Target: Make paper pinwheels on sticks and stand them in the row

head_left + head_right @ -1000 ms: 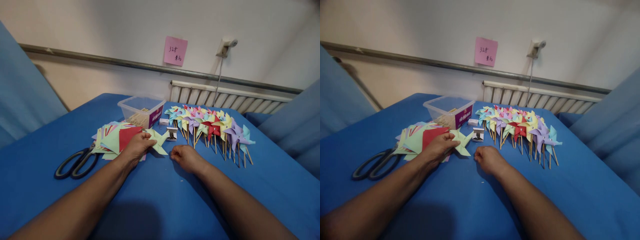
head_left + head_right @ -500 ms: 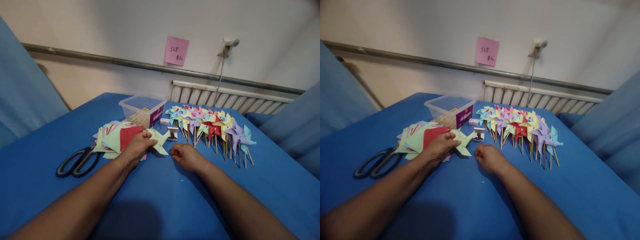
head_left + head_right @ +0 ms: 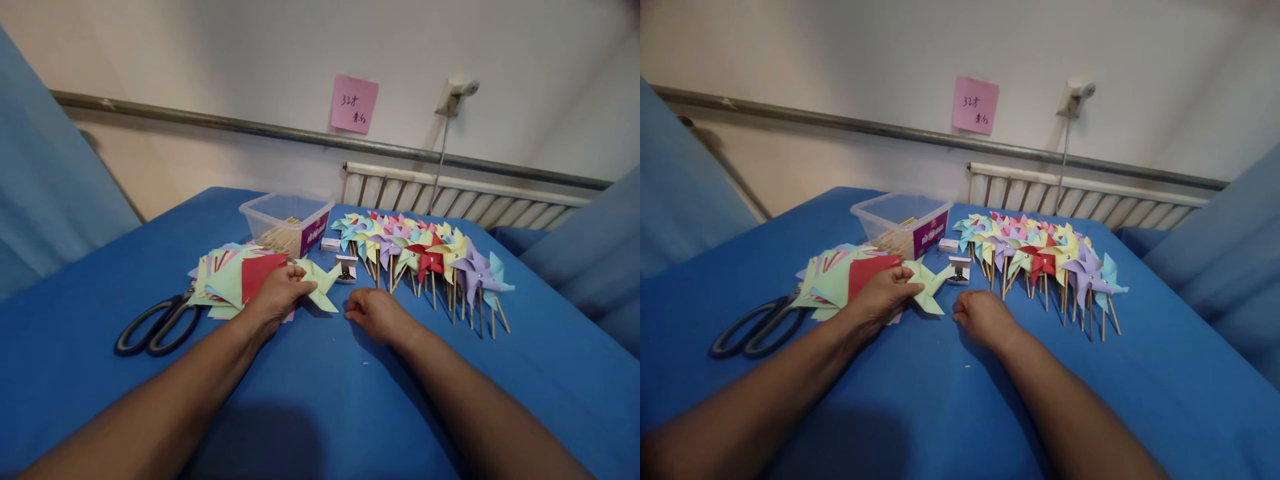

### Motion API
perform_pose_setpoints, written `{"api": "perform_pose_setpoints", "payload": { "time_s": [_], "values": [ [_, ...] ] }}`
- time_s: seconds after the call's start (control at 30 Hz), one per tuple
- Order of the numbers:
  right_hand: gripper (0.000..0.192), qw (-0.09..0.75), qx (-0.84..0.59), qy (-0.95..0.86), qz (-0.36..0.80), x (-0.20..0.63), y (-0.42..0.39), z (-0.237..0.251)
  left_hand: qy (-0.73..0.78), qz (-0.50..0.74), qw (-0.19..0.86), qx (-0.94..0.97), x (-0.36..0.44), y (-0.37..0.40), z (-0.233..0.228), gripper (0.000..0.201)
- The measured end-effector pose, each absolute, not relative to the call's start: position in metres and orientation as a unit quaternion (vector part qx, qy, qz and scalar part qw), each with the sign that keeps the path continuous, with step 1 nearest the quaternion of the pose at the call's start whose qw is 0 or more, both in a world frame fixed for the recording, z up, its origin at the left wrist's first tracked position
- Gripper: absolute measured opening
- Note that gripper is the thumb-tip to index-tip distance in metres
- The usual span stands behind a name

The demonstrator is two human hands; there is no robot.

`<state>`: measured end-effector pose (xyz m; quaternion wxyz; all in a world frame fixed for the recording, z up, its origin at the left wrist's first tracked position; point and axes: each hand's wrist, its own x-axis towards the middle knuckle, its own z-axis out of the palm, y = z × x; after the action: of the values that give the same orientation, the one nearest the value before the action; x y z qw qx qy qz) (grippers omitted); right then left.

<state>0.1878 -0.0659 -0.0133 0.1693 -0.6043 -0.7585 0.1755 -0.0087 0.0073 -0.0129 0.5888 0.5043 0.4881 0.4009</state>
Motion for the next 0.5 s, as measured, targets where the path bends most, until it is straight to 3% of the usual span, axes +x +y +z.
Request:
{"api": "perform_pose_setpoints", "payload": {
  "time_s": [0.5],
  "values": [
    [0.007,0.163,-0.588,-0.768,0.194,0.1893,-0.0668,-0.0077,0.493,0.409,0.586,0.497,-0.0062,0.0014,-0.0066,0.036]
  ]
}}
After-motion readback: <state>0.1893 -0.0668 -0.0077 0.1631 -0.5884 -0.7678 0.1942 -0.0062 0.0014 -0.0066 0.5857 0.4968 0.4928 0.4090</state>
